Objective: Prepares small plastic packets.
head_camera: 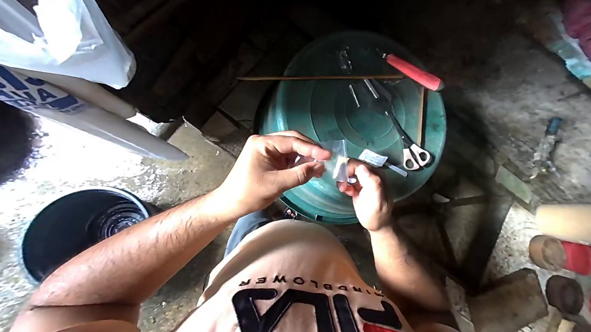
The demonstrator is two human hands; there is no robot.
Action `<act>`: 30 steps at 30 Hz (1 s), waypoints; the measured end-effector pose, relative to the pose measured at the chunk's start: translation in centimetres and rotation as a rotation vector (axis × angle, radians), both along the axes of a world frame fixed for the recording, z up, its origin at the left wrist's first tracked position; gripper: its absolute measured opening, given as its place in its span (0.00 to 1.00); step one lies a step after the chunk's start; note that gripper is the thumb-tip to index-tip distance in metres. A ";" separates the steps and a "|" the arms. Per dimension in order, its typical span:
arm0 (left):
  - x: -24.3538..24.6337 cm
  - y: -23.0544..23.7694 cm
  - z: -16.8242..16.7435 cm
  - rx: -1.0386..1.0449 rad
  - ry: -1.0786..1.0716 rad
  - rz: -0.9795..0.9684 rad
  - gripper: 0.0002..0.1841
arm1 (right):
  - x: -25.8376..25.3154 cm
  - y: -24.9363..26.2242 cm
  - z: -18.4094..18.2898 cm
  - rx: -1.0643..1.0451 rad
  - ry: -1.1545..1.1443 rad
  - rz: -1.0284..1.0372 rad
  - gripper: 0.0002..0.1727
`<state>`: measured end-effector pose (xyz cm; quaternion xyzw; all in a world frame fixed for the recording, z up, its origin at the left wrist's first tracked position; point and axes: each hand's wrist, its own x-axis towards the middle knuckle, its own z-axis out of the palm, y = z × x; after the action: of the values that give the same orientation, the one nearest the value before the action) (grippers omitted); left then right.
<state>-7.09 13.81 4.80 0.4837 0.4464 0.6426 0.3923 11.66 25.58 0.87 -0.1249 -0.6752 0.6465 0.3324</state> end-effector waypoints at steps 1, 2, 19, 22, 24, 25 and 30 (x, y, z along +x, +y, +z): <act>0.0 0.0 0.0 0.001 -0.003 0.001 0.09 | 0.0 0.0 0.0 0.000 -0.002 0.000 0.29; 0.0 0.0 -0.1 0.003 -0.005 0.002 0.09 | 0.0 0.0 0.0 -0.001 -0.001 0.003 0.28; 0.1 -0.3 -0.3 0.008 -0.011 0.003 0.09 | -0.1 -0.1 0.2 0.004 -0.014 0.006 0.28; 0.1 -0.3 -0.5 0.007 -0.013 0.001 0.09 | -0.1 -0.1 0.1 0.009 -0.029 -0.001 0.29; 0.1 -0.3 -0.6 0.002 -0.006 -0.003 0.09 | 0.0 -0.1 0.0 0.011 -0.042 0.002 0.29; 0.1 -0.4 -0.6 0.000 -0.007 -0.003 0.09 | -0.1 -0.1 0.0 0.012 -0.044 0.001 0.29; 0.0 -0.3 -0.5 -0.003 0.000 0.012 0.09 | -0.2 -0.1 0.2 0.015 -0.044 -0.003 0.29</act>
<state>-7.07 13.47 4.31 0.4803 0.4502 0.6444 0.3891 11.51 25.46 1.08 -0.1377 -0.6870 0.6380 0.3193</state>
